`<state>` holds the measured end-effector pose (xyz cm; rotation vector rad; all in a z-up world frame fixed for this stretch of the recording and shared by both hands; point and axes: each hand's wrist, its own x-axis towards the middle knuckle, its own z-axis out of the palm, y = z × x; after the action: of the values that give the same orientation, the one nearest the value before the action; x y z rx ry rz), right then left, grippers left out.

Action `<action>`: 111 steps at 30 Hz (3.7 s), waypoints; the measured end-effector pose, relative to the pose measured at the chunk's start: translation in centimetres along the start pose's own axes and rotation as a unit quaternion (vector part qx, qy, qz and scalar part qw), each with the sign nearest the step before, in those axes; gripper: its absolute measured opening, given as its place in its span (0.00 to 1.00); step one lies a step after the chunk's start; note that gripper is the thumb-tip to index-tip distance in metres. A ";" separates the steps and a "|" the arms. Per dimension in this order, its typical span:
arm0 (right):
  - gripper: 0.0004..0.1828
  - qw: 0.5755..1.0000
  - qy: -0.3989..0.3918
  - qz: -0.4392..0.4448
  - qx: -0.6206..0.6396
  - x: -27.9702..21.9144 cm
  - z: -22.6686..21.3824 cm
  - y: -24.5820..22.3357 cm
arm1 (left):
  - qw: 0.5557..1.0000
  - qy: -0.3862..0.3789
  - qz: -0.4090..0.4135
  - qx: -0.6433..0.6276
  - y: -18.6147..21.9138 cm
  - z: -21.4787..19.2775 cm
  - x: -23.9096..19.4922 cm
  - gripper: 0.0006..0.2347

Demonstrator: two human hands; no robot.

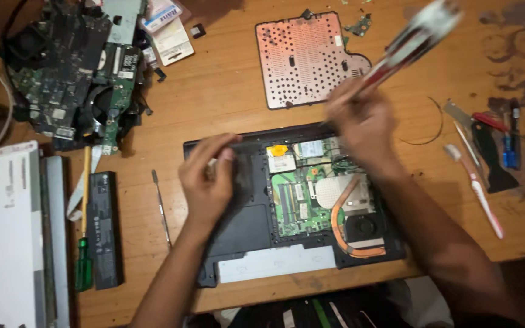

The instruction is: The person reassembles a laptop by connecting internal cables, inserting a hard drive, placing the bottom cover, and securing it with screws. The person then attaches the battery to the bottom of the laptop.

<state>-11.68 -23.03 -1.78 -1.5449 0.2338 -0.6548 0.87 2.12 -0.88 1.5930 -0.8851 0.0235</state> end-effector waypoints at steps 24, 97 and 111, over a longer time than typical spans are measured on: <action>0.11 0.771 0.190 -0.024 -0.608 -1.2 -18.3 5.6 | 0.996 0.038 -0.024 0.083 -4.3 -3.4 1.9 0.06; 0.13 0.814 -0.050 -0.408 -0.410 -2.2 -5.2 -4.2 | 0.817 -0.178 -0.242 -0.491 -2.3 -1.7 -1.1 0.39; 0.30 0.953 -0.178 0.076 0.234 -1.8 -9.7 -2.4 | 0.809 -0.060 -0.244 -0.532 -1.3 -1.7 -0.5 0.27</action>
<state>-18.93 -30.02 -0.38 -1.1440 -0.0751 -0.2709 2.03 3.75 -1.83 0.6914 -0.3879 -0.8171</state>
